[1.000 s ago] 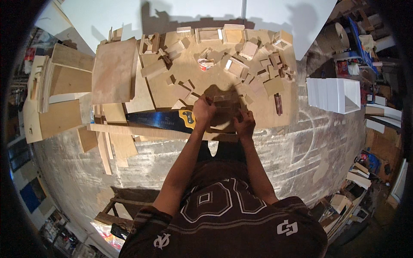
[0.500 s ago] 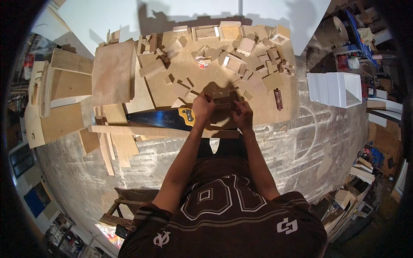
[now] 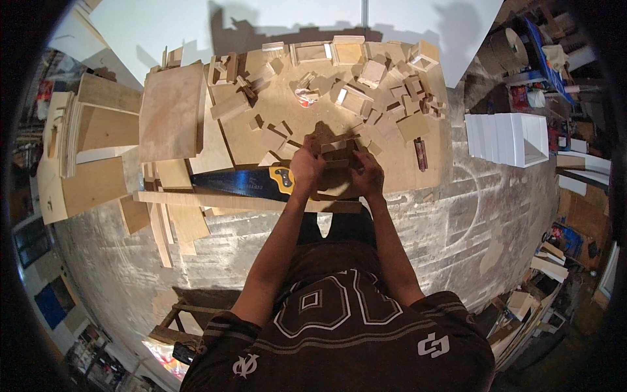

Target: The person sands small wooden pieces with sandpaper, applies glue to the edges using a brush, and joins them together. The person repeats this process with multiple pieces, assembling them into small structures on a cluttered workbench.

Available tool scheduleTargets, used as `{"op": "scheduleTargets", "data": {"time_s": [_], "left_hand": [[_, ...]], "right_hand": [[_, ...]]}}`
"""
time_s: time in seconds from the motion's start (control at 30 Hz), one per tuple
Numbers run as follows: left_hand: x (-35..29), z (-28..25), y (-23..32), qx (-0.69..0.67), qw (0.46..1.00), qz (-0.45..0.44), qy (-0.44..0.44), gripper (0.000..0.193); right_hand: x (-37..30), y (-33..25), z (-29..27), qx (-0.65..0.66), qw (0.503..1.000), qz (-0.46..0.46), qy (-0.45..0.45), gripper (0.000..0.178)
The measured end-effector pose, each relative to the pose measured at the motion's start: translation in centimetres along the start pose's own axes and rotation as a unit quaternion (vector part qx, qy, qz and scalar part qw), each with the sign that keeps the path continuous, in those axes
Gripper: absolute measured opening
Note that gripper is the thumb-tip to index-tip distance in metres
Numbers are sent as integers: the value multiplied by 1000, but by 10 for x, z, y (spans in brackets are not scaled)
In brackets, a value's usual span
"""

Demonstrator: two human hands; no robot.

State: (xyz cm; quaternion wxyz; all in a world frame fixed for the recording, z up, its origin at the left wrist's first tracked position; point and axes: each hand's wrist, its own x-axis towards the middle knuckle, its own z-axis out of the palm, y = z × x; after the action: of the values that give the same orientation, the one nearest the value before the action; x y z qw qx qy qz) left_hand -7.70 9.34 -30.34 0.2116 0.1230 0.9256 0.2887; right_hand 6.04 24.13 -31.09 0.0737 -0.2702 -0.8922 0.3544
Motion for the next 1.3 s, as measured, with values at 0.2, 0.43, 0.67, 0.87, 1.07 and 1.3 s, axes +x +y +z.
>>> {"op": "scheduleTargets", "data": {"time_s": [0.2, 0.43, 0.67, 0.87, 1.07, 1.3], "left_hand": [[-3, -8, 13, 38, 994, 99, 33, 49], [7, -13, 13, 36, 984, 169, -51, 44], [15, 2, -1, 37, 982, 180, -42, 42], [18, 3, -5, 45, 981, 180, -64, 57], [18, 2, -2, 41, 981, 178, -64, 55], [16, 0, -2, 20, 980, 194, -49, 53]], "right_hand": [[3, -4, -6, -65, 997, -16, -27, 64], [8, 2, -5, -76, 997, -29, -16, 63], [10, 4, -4, -99, 994, -16, -45, 61], [11, 7, -4, -79, 994, 6, -73, 61], [12, 1, -11, -90, 993, -11, -70, 63], [16, 0, -14, -91, 991, 6, -94, 59]]}}
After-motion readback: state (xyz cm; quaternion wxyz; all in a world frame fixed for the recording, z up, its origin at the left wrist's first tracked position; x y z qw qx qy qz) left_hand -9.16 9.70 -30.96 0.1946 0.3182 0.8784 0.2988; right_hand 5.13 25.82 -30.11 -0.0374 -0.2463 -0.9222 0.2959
